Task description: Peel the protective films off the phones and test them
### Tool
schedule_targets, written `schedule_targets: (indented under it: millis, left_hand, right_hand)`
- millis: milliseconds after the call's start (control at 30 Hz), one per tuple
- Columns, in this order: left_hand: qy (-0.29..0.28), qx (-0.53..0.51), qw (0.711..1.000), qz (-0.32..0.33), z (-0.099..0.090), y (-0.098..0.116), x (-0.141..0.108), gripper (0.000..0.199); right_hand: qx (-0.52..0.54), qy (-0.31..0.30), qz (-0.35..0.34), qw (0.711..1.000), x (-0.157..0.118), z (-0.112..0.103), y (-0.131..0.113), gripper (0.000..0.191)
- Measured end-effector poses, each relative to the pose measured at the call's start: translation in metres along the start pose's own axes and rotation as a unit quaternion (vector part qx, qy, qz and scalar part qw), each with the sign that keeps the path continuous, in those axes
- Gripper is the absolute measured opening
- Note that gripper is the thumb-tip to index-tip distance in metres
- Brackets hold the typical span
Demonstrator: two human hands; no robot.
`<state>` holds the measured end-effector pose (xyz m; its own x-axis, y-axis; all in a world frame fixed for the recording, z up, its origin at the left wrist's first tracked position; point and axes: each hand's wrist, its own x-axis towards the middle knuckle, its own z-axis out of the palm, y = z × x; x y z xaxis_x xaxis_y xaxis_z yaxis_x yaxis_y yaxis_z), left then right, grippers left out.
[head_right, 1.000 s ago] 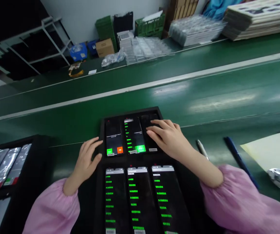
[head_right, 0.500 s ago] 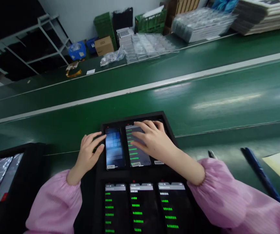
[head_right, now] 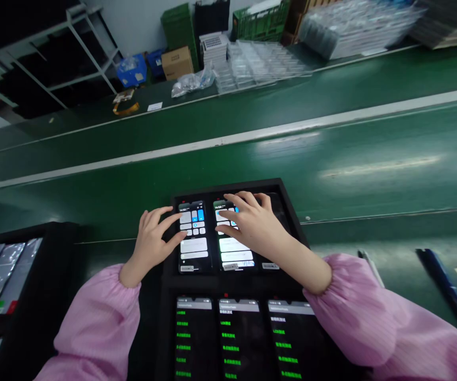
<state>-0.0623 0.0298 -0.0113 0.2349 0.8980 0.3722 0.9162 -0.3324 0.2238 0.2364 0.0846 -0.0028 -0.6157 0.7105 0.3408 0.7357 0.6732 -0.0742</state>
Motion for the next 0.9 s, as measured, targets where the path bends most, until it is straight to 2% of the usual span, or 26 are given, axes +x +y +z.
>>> schedule_targets:
  millis: [267,400,500,567,633,700,767,833,900]
  left_hand:
    - [-0.029,0.011,1.000,-0.002,-0.002,0.000,0.002,0.047]
    - [-0.033,0.009,0.999,-0.003,-0.004,0.000,0.002,0.051]
    - [-0.037,0.002,0.999,-0.005,-0.004,-0.001,0.002,0.052]
    - [-0.036,0.001,0.999,-0.002,-0.003,-0.002,0.003,0.053]
    - [-0.037,0.001,0.999,0.001,-0.001,-0.005,0.005,0.054]
    - [-0.039,0.002,0.999,0.003,-0.002,-0.004,0.007,0.054]
    - [-0.021,0.006,1.000,0.002,-0.008,0.003,0.002,0.052]
    - [0.026,0.002,1.000,0.017,-0.020,0.020,-0.014,0.045]
    - [0.055,-0.022,0.996,0.064,-0.035,0.042,-0.043,0.034]
  right_hand:
    - [0.011,-0.029,0.018,0.999,0.007,-0.001,-0.007,0.039]
    - [0.031,-0.047,0.044,0.997,-0.005,-0.022,-0.014,0.043]
    - [0.052,0.001,0.064,0.997,-0.041,-0.056,-0.023,0.039]
    - [0.066,0.033,0.054,0.996,-0.078,-0.078,-0.031,0.033]
    - [0.077,0.030,0.031,0.996,-0.116,-0.091,-0.040,0.031]
    - [0.061,0.011,0.022,0.998,-0.149,-0.092,-0.049,0.034]
    - [0.016,0.002,0.031,0.999,-0.170,-0.087,-0.058,0.038]
    - [-0.011,0.004,0.043,0.999,-0.179,-0.081,-0.066,0.040]
    - [0.001,0.016,0.049,0.999,-0.181,-0.080,-0.074,0.041]
